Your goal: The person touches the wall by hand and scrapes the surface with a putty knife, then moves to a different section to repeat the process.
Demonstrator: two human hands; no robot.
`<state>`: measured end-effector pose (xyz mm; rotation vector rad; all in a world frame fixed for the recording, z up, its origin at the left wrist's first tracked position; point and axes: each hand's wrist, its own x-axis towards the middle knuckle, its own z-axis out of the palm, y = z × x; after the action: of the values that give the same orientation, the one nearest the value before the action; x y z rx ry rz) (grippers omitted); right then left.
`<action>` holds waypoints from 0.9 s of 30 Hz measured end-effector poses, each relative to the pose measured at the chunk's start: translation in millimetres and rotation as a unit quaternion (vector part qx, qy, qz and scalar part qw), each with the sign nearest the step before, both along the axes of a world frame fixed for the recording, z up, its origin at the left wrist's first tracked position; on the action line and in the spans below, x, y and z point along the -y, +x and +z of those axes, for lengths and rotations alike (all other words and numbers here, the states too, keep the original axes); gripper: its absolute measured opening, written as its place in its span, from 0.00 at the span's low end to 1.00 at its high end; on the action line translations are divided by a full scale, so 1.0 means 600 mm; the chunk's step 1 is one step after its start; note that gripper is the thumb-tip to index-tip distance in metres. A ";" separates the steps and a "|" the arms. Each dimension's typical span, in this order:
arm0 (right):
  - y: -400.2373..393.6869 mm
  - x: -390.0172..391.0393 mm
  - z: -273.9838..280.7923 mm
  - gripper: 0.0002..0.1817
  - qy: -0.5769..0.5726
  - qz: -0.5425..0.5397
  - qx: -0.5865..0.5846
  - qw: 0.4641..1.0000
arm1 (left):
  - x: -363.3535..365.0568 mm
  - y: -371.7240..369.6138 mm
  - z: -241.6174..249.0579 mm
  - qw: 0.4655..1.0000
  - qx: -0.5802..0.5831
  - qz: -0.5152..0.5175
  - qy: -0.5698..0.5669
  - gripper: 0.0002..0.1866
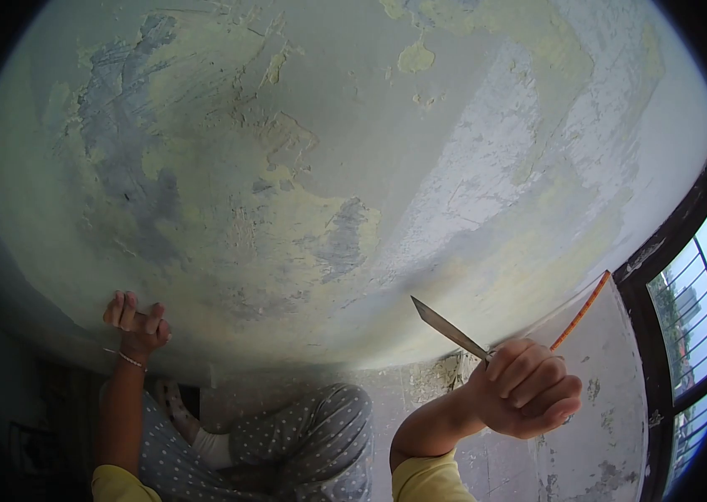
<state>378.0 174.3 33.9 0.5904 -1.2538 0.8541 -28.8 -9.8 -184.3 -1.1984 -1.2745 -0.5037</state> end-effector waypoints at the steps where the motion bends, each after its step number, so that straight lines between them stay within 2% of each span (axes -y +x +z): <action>1: -0.009 -0.002 -0.001 0.24 0.003 0.014 0.006 1.000 | 0.001 0.000 0.000 1.000 0.000 0.000 -0.001 0.22; 4: -0.054 -0.024 -0.022 0.23 -0.037 -0.013 0.092 0.995 | 0.003 0.001 0.002 1.000 -0.006 -0.001 -0.011 0.22; 7: -0.030 -0.018 -0.009 0.23 -0.032 -0.007 0.084 0.996 | 0.002 0.003 0.003 1.000 -0.002 0.000 -0.008 0.22; 10: -0.003 0.003 0.004 0.23 0.014 0.013 0.013 1.000 | 0.000 0.004 0.005 1.000 -0.001 -0.001 -0.002 0.22; 12: -0.028 -0.002 -0.004 0.23 0.002 0.002 0.032 0.999 | 0.002 0.004 0.004 1.000 -0.002 0.005 -0.010 0.22; 13: -0.061 -0.015 -0.017 0.23 -0.022 -0.036 0.096 0.995 | 0.003 0.006 0.004 1.000 -0.001 0.004 -0.011 0.22; 17: -0.042 -0.027 -0.011 0.23 -0.046 0.027 0.116 0.992 | 0.001 0.006 0.002 1.000 -0.001 0.003 -0.008 0.22; 20: -0.019 -0.002 0.012 0.22 0.023 0.015 0.080 0.996 | -0.001 0.000 0.003 1.000 0.002 0.000 -0.008 0.21; 22: -0.024 0.003 0.005 0.24 0.001 0.011 0.050 0.999 | 0.003 0.002 0.000 1.000 0.006 0.001 -0.013 0.21; 24: -0.063 -0.018 -0.015 0.23 -0.034 -0.026 0.119 0.992 | 0.005 0.002 -0.001 1.000 0.005 0.006 -0.014 0.21; 27: -0.053 -0.013 0.001 0.22 0.020 -0.024 0.143 0.989 | 0.002 0.000 -0.002 1.000 -0.001 0.010 -0.006 0.22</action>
<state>346.0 182.2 34.3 0.4786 -1.5407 0.8977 -28.9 -11.3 -185.8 -1.1948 -1.2890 -0.4813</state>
